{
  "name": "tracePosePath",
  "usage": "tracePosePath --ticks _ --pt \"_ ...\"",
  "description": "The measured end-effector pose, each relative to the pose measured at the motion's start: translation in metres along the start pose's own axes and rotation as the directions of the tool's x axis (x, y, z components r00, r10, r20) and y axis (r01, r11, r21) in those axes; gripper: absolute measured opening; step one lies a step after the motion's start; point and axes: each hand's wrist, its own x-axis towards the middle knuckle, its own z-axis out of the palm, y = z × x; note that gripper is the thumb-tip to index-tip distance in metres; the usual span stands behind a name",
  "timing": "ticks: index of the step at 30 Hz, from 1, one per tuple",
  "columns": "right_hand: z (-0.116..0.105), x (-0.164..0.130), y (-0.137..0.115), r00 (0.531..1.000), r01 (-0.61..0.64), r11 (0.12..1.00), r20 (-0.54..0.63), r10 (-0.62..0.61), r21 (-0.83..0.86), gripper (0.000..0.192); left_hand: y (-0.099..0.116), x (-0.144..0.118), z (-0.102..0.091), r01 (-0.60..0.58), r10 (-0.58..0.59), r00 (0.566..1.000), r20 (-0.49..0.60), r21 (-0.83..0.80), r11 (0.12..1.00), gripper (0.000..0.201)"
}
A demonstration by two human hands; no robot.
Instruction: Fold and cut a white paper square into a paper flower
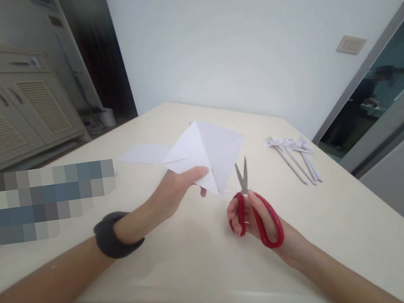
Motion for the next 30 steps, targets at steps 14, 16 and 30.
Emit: tracePosePath --ticks 14,16,30 --pt "-0.028 0.022 -0.025 0.984 0.132 0.986 -0.111 -0.143 -0.103 0.01 0.001 -0.003 0.008 0.192 -0.302 0.896 0.326 0.328 0.925 0.008" --pt "-0.027 0.021 -0.022 0.989 0.117 0.988 -0.076 -0.125 -0.104 0.007 -0.002 -0.002 0.008 0.201 -0.29 0.901 0.322 0.282 0.938 0.009" --pt "-0.025 0.017 -0.026 0.988 0.104 0.983 -0.099 -0.12 -0.154 0.012 -0.003 0.003 0.01 0.24 -0.284 0.939 0.194 0.223 0.945 0.012"
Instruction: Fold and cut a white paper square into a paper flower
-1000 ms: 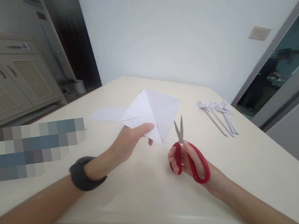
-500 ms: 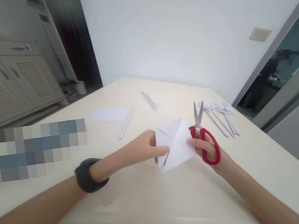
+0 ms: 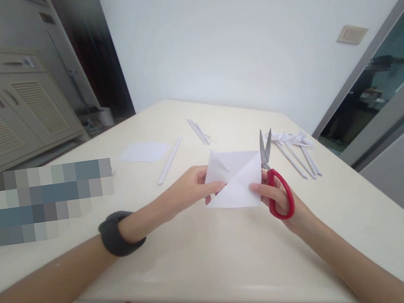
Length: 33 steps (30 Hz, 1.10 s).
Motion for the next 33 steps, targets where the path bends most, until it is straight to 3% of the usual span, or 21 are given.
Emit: tracePosePath --ticks 10,16,22,26,33 --pt "-0.007 0.007 0.018 0.998 0.028 0.999 -0.052 -0.03 -0.027 0.01 0.003 -0.001 -0.001 -0.005 0.006 1.0 -0.028 0.03 1.0 0.018" --pt "-0.006 0.003 0.011 0.994 0.013 0.995 -0.111 -0.024 -0.102 0.015 0.003 -0.002 -0.001 0.009 -0.009 0.999 -0.047 0.017 1.0 0.02" --pt "0.001 -0.002 0.01 0.982 0.028 0.996 -0.183 -0.043 -0.083 0.026 0.015 -0.007 0.001 -0.021 0.014 0.988 0.152 0.04 0.999 0.012" --pt "0.008 -0.003 0.016 0.974 0.084 0.993 -0.202 -0.099 -0.079 0.025 0.006 -0.006 0.007 0.016 -0.042 0.963 0.267 0.097 0.995 0.015" --pt "0.014 -0.007 0.017 0.968 0.106 0.99 -0.217 -0.124 -0.094 0.023 0.006 -0.003 0.008 0.069 -0.069 0.985 0.16 0.006 0.998 0.016"
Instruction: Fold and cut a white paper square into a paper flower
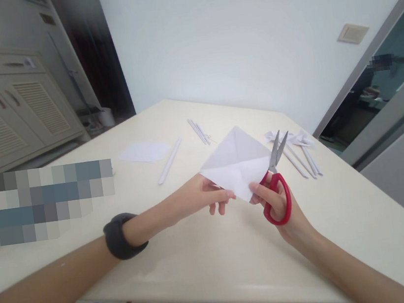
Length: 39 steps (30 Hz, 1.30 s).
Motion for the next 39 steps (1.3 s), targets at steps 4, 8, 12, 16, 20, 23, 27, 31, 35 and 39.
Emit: tracePosePath --ticks 4,8,12,16,20,23,27,31,35,39 --pt "0.002 -0.001 -0.003 0.999 -0.006 1.0 0.037 0.005 0.025 0.017 0.002 0.0 -0.002 -0.004 0.003 0.998 -0.056 -0.023 1.0 0.015" --pt "0.004 -0.002 -0.004 0.999 -0.032 0.998 0.035 0.03 0.057 0.019 -0.007 0.002 0.001 -0.049 0.047 0.998 -0.047 -0.038 0.998 0.019" --pt "0.006 -0.004 -0.004 0.998 -0.042 0.997 0.05 0.039 0.061 0.016 -0.013 0.003 0.007 -0.057 0.056 0.998 -0.024 -0.036 0.998 0.022" --pt "0.006 -0.003 -0.003 0.997 -0.032 0.997 0.075 0.026 0.069 0.022 -0.014 0.003 0.006 -0.073 0.072 0.995 -0.075 -0.013 0.997 0.023" --pt "0.005 -0.001 -0.002 0.99 -0.042 0.992 0.136 0.025 0.123 0.014 -0.012 0.001 -0.001 -0.113 0.124 0.974 -0.19 0.064 0.991 0.033" --pt "0.005 -0.003 0.0 0.974 -0.102 0.985 0.217 0.07 0.139 0.012 -0.008 -0.003 -0.006 -0.144 0.18 0.942 -0.284 0.142 0.979 0.04" --pt "0.006 -0.008 0.001 0.946 -0.148 0.984 0.305 0.111 0.102 0.02 0.0 -0.007 -0.007 -0.175 0.227 0.901 -0.369 0.171 0.97 0.041" --pt "0.008 -0.013 -0.001 0.902 -0.181 0.983 0.402 0.16 0.015 0.023 0.003 -0.008 -0.005 -0.167 0.227 0.904 -0.362 0.19 0.968 0.039" --pt "0.012 -0.015 -0.004 0.856 -0.221 0.975 0.473 0.208 -0.028 0.027 -0.002 -0.006 -0.003 -0.154 0.209 0.918 -0.336 0.182 0.971 0.038" --pt "0.014 -0.016 -0.006 0.855 -0.196 0.98 0.483 0.186 -0.031 0.031 -0.007 -0.005 -0.002 -0.156 0.2 0.927 -0.317 0.16 0.975 0.038"
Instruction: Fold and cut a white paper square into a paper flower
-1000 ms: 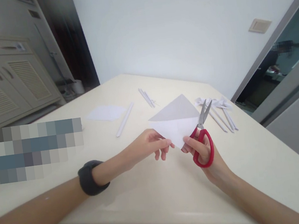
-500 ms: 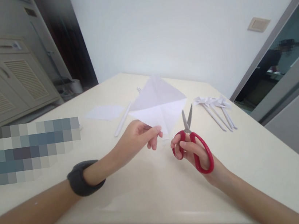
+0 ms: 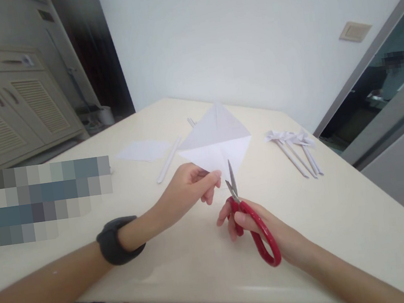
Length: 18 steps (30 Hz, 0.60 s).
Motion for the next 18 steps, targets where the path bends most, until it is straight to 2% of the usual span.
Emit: tracePosePath --ticks 14,18 --pt "-0.0002 -0.0013 0.0017 1.0 -0.01 1.0 0.023 0.01 0.014 0.038 0.003 -0.0029 0.0021 -0.001 0.0 0.999 0.034 0.021 1.0 0.041" --pt "-0.001 -0.0035 0.0018 1.0 0.015 0.998 0.011 -0.016 0.065 0.035 0.0017 -0.003 0.0025 0.003 -0.004 0.999 0.038 0.02 1.0 0.04"
